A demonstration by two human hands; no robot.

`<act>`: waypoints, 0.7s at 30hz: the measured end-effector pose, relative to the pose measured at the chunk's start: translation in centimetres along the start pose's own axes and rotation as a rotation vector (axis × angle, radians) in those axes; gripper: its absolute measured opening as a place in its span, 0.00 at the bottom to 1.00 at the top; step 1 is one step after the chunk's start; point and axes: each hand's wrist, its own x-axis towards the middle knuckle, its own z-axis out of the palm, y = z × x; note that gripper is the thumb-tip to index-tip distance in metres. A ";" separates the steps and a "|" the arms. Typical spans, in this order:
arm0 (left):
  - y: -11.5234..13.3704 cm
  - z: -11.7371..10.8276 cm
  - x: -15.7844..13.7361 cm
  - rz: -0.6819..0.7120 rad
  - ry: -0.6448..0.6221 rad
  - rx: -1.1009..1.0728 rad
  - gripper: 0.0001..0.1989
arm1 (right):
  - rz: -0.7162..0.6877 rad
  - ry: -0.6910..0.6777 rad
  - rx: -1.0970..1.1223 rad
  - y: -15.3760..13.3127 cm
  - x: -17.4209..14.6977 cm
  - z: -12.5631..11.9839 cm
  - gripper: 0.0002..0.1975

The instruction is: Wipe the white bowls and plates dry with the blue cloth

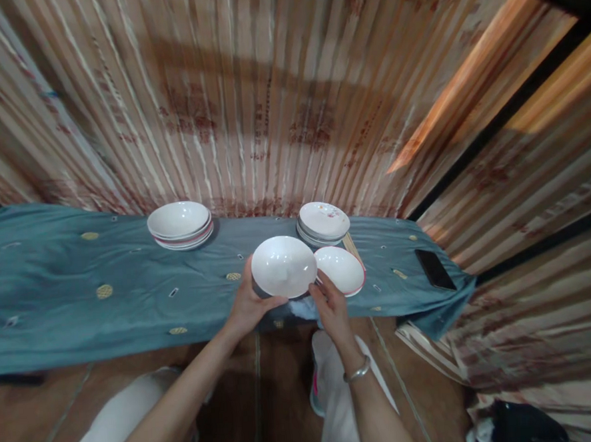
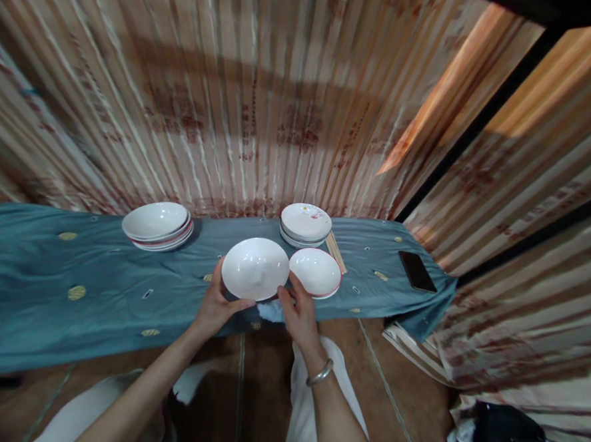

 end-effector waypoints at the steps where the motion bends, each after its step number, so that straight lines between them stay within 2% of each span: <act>1: 0.5 0.8 0.1 0.009 -0.021 0.002 0.61 | 0.001 0.027 -0.004 -0.4 -0.1 -0.8 0.32; 6: 2.1 5.9 1.0 0.060 -0.090 -0.021 0.62 | 0.032 0.146 -0.051 -1.0 0.3 -5.8 0.34; 11: 1.8 10.2 2.2 0.088 -0.182 -0.016 0.59 | 0.146 0.175 -0.082 0.5 1.2 -10.0 0.41; 15: 0.7 11.9 3.2 0.077 -0.184 0.036 0.58 | 0.165 0.186 -0.127 1.7 1.7 -10.8 0.43; 21: -1.1 12.7 4.0 0.050 -0.161 0.085 0.57 | 0.158 0.191 -0.205 2.8 2.2 -10.9 0.42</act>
